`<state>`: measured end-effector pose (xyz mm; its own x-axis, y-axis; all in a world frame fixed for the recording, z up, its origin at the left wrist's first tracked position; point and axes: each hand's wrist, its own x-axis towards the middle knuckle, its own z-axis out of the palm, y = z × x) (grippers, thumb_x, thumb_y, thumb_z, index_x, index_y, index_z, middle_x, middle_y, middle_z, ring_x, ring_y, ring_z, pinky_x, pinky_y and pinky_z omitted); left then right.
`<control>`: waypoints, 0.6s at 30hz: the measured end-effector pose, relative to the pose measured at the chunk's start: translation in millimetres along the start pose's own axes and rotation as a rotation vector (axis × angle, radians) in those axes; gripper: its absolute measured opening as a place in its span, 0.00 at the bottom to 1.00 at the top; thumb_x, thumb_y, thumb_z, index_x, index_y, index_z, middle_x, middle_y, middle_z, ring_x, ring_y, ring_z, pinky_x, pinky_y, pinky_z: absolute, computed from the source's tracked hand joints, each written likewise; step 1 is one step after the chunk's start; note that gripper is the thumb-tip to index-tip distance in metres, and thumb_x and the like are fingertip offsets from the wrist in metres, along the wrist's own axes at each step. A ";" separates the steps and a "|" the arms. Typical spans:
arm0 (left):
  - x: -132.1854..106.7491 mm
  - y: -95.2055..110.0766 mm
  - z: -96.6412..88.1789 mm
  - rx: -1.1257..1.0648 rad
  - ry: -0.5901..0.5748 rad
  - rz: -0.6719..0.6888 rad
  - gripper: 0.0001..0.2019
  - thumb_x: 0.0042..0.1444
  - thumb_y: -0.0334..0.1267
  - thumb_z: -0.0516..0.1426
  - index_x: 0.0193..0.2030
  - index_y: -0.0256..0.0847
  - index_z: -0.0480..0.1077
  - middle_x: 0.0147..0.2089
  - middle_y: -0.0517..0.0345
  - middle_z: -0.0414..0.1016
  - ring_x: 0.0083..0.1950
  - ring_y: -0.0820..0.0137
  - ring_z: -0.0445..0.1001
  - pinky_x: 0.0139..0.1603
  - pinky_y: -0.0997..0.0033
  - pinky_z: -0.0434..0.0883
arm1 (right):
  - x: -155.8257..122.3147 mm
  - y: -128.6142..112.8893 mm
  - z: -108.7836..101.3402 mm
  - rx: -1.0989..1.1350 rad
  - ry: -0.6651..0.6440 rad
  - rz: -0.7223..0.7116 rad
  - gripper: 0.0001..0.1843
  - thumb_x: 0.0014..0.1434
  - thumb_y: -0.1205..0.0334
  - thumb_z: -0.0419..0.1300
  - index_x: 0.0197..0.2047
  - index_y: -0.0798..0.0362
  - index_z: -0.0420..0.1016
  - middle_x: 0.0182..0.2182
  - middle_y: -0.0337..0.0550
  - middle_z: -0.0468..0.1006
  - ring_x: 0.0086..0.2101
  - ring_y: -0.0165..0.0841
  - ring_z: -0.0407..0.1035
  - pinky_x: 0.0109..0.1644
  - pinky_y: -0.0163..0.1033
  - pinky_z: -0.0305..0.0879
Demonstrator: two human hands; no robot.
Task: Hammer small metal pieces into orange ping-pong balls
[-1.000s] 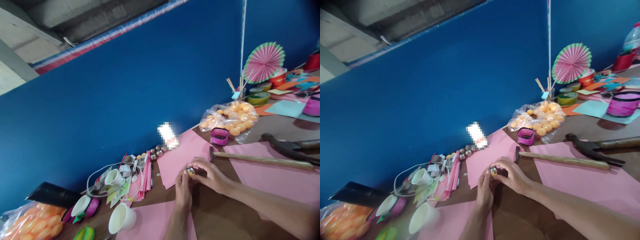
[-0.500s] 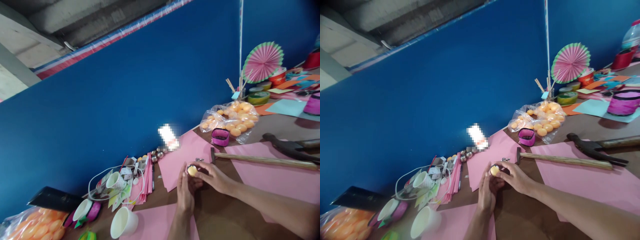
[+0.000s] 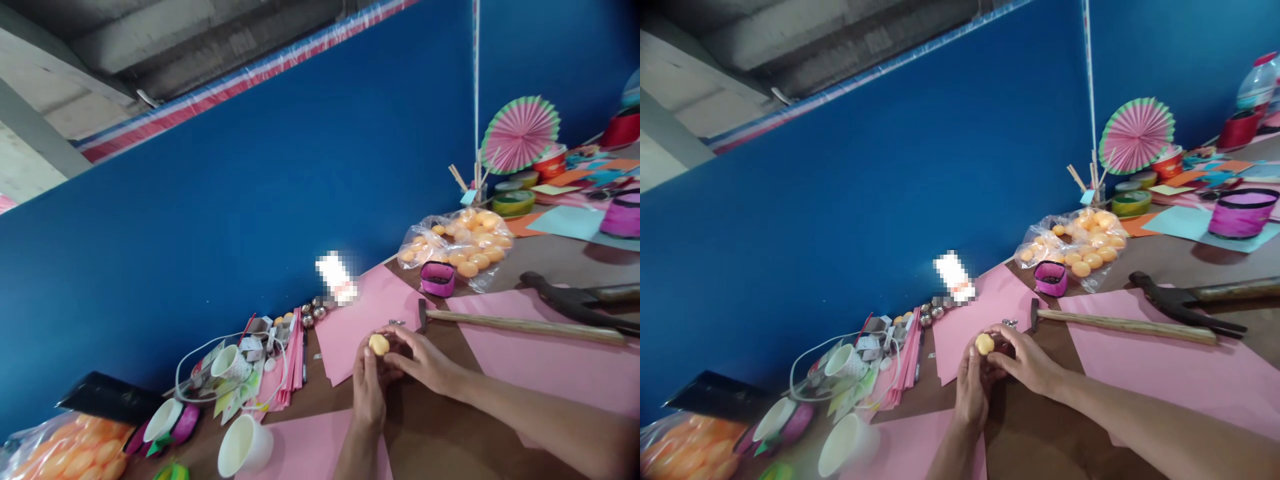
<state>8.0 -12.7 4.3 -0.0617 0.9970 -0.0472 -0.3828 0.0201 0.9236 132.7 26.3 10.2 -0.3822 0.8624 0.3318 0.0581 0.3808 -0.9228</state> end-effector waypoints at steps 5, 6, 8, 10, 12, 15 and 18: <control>0.8 -1.3 0.5 0.009 0.000 0.003 0.27 0.53 0.46 0.52 0.60 0.45 0.53 0.47 0.49 0.71 0.42 0.66 0.73 0.40 0.66 0.71 | -1.0 7.4 -1.7 -0.138 0.041 -0.029 0.19 0.54 0.62 0.55 0.51 0.49 0.64 0.45 0.44 0.71 0.44 0.37 0.66 0.50 0.44 0.64; 1.0 -1.0 0.9 0.013 -0.006 0.006 0.27 0.53 0.46 0.53 0.59 0.45 0.54 0.48 0.49 0.70 0.43 0.65 0.72 0.40 0.66 0.71 | -1.3 9.2 -1.8 -0.156 0.039 -0.038 0.20 0.54 0.63 0.55 0.51 0.48 0.64 0.46 0.44 0.71 0.45 0.37 0.66 0.50 0.44 0.63; 1.3 -0.3 1.7 0.025 -0.003 0.015 0.25 0.53 0.46 0.52 0.58 0.44 0.57 0.49 0.48 0.70 0.44 0.64 0.72 0.40 0.66 0.70 | -2.0 11.8 -1.5 -0.170 0.042 -0.050 0.21 0.54 0.63 0.55 0.52 0.48 0.63 0.47 0.44 0.70 0.46 0.37 0.65 0.51 0.45 0.62; 1.7 0.4 2.4 0.048 0.015 0.019 0.24 0.52 0.46 0.53 0.55 0.43 0.60 0.49 0.48 0.70 0.43 0.64 0.72 0.38 0.68 0.71 | -2.5 12.4 -1.0 -0.157 0.043 -0.045 0.22 0.53 0.65 0.55 0.52 0.48 0.63 0.47 0.44 0.71 0.46 0.37 0.66 0.51 0.45 0.63; 2.1 0.9 2.8 0.080 0.030 0.019 0.23 0.51 0.47 0.53 0.54 0.42 0.63 0.46 0.49 0.72 0.41 0.65 0.73 0.35 0.69 0.71 | -3.0 10.7 -0.4 -0.133 0.045 -0.038 0.22 0.51 0.66 0.56 0.51 0.49 0.63 0.47 0.44 0.71 0.45 0.37 0.66 0.50 0.44 0.64; 2.7 0.6 2.6 0.102 0.025 0.021 0.23 0.51 0.47 0.54 0.52 0.40 0.64 0.43 0.49 0.73 0.37 0.67 0.73 0.32 0.72 0.71 | -3.2 5.5 0.2 -0.113 0.057 -0.045 0.20 0.51 0.67 0.56 0.48 0.49 0.65 0.44 0.43 0.73 0.43 0.37 0.67 0.48 0.42 0.65; 2.7 -0.3 1.8 0.102 0.006 0.027 0.21 0.52 0.47 0.52 0.51 0.40 0.64 0.42 0.49 0.73 0.35 0.69 0.73 0.31 0.73 0.71 | -3.2 1.7 0.2 -0.119 0.044 -0.046 0.16 0.52 0.66 0.55 0.46 0.48 0.65 0.41 0.42 0.74 0.41 0.36 0.68 0.45 0.40 0.66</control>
<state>9.6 -9.8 4.7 -0.0765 0.9968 -0.0240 -0.2850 0.0013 0.9585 133.8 24.1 7.5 -0.3467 0.8558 0.3838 0.1517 0.4550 -0.8775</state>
